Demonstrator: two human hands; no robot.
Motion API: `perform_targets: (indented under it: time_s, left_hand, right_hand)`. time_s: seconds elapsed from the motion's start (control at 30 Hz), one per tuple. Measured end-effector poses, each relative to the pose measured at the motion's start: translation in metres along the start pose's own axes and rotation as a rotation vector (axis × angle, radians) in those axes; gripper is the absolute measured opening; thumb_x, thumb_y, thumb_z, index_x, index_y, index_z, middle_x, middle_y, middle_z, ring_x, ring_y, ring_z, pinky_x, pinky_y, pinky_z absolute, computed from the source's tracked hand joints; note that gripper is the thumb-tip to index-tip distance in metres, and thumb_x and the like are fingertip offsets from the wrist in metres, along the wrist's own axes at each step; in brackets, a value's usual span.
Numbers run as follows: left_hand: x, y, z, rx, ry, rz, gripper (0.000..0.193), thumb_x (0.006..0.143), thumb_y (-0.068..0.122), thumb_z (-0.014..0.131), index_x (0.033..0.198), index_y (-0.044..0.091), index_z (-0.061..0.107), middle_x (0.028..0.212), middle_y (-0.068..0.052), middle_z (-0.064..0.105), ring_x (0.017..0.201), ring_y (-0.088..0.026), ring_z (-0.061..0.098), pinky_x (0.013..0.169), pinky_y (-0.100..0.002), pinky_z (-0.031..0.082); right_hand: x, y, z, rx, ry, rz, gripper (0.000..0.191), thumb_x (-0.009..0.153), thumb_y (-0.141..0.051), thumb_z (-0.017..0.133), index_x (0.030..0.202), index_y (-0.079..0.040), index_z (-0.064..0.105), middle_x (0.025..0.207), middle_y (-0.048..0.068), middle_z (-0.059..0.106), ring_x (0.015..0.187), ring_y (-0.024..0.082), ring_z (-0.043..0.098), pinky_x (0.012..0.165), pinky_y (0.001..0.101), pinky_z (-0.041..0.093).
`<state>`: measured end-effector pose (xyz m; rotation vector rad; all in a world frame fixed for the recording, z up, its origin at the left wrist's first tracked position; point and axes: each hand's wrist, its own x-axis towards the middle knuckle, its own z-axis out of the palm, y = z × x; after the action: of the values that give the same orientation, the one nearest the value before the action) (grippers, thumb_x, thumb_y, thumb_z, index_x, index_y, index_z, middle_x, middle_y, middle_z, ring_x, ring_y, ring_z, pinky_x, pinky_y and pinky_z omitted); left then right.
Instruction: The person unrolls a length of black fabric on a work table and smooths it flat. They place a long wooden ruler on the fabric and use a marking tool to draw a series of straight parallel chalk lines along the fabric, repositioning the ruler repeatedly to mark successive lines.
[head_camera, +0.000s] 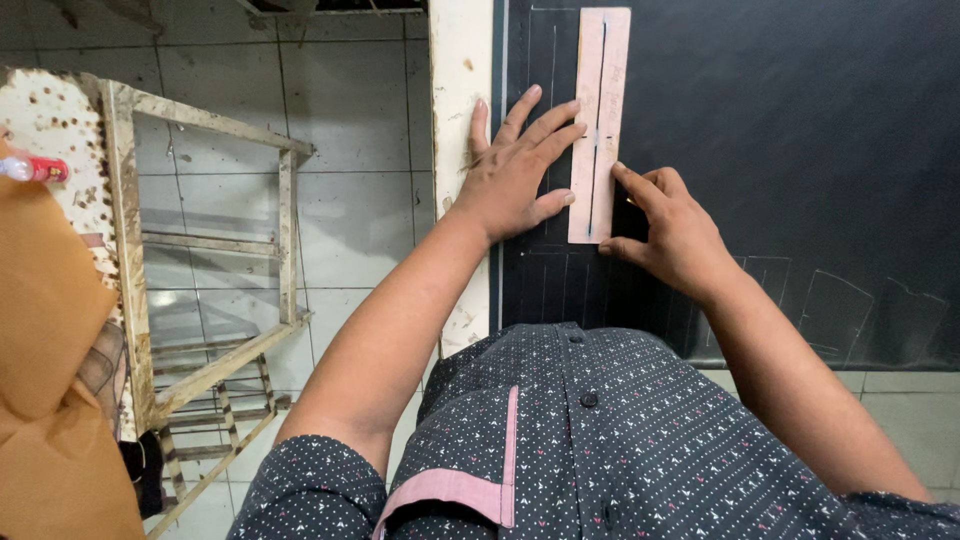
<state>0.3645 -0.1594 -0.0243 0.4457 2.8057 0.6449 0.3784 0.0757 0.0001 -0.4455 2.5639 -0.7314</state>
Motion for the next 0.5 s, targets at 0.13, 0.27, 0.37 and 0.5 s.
perform_targets:
  time_s: [0.13, 0.27, 0.37, 0.5]
  left_hand:
    - [0.0006, 0.0008, -0.0021, -0.004, -0.002, 0.011, 0.075, 0.084, 0.043, 0.077, 0.151, 0.032, 0.047, 0.163, 0.013, 0.032, 0.157, -0.025, 0.012, 0.121, -0.066, -0.007]
    - [-0.0003, 0.0005, -0.0011, -0.021, 0.036, 0.028, 0.075, 0.082, 0.043, 0.078, 0.150, 0.030, 0.048, 0.163, 0.013, 0.034, 0.157, -0.025, 0.013, 0.121, -0.066, -0.007]
    - [-0.0010, -0.0012, 0.0000, -0.028, 0.043, 0.037, 0.075, 0.082, 0.044, 0.078, 0.150, 0.030, 0.049, 0.163, 0.013, 0.034, 0.157, -0.024, 0.014, 0.122, -0.065, -0.007]
    - [-0.0007, -0.0019, 0.0014, -0.033, 0.048, 0.034, 0.075, 0.082, 0.045, 0.079, 0.149, 0.030, 0.050, 0.163, 0.013, 0.035, 0.157, -0.024, 0.014, 0.122, -0.065, -0.008]
  right_hand:
    - [-0.0023, 0.0001, 0.0015, -0.011, 0.038, -0.024, 0.093, 0.070, -0.023, 0.089, 0.152, -0.012, 0.046, 0.127, 0.014, 0.056, 0.109, 0.031, 0.065, 0.090, 0.0424, 0.054]
    - [-0.0035, 0.0002, 0.0020, 0.006, 0.050, -0.029, 0.092, 0.071, -0.022, 0.089, 0.152, -0.012, 0.047, 0.125, 0.014, 0.057, 0.109, 0.031, 0.065, 0.089, 0.0422, 0.054]
    - [-0.0030, -0.0001, 0.0009, 0.013, 0.034, -0.015, 0.091, 0.071, -0.021, 0.089, 0.152, -0.012, 0.048, 0.124, 0.013, 0.057, 0.108, 0.030, 0.065, 0.090, 0.0419, 0.055]
    - [-0.0014, -0.0010, -0.0013, 0.023, 0.027, -0.019, 0.091, 0.070, -0.018, 0.089, 0.151, -0.012, 0.048, 0.124, 0.013, 0.057, 0.107, 0.030, 0.065, 0.089, 0.0416, 0.055]
